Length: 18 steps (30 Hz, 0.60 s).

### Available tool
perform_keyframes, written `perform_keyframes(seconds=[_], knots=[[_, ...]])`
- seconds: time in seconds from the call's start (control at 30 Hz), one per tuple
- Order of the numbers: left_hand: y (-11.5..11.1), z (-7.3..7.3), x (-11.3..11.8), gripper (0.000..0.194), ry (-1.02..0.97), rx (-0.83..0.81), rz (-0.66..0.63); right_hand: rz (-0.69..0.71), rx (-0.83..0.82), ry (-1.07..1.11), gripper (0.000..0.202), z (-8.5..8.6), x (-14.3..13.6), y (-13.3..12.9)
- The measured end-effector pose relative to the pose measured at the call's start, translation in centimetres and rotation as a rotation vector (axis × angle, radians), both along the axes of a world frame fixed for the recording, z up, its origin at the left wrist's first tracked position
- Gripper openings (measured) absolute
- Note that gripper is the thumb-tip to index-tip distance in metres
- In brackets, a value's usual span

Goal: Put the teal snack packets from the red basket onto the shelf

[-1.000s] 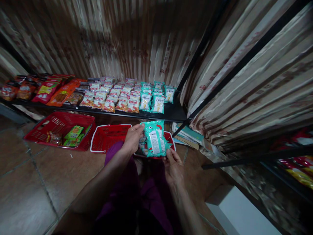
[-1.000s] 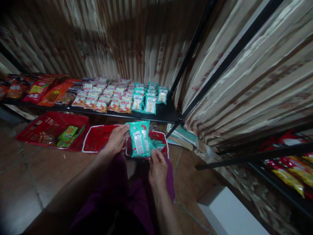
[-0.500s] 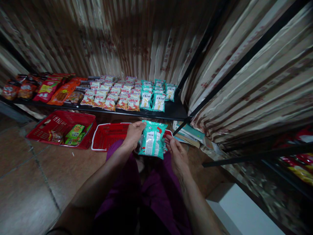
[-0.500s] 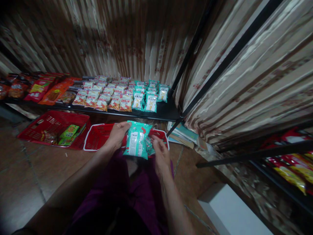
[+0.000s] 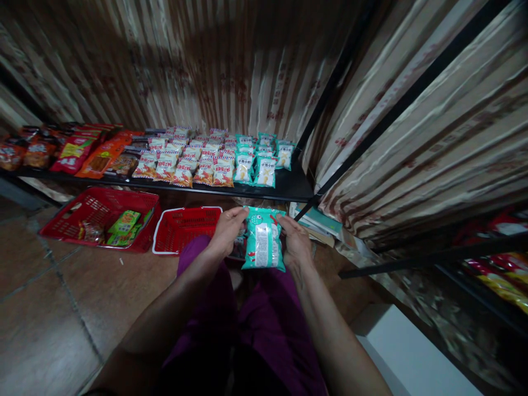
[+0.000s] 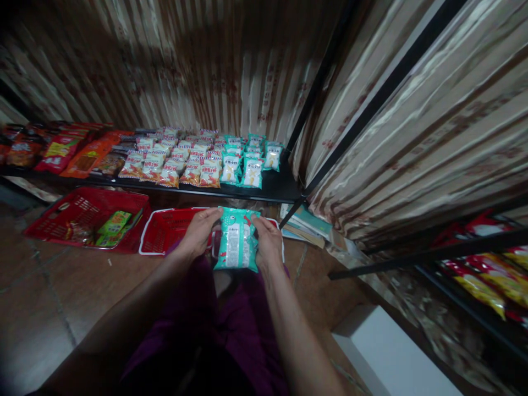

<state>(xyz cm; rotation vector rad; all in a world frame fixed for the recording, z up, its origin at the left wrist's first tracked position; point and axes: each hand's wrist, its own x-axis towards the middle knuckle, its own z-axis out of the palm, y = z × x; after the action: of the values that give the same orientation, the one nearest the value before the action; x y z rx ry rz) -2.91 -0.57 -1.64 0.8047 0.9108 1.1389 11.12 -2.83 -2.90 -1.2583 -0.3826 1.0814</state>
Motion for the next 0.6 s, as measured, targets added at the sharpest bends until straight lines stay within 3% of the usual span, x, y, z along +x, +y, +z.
perform_keyframes(seconds=[0.37,0.6], knots=[[-3.4,0.1,-0.5,0.044,0.016,-0.055,-0.182,-0.094,0.087,0.126,0.022,-1.0,2.3,2.5],[-4.1,-0.3,1.4,0.049,-0.017,-0.064,-0.045,-0.005,0.083,0.084,0.027,-2.1,2.1,3.1]])
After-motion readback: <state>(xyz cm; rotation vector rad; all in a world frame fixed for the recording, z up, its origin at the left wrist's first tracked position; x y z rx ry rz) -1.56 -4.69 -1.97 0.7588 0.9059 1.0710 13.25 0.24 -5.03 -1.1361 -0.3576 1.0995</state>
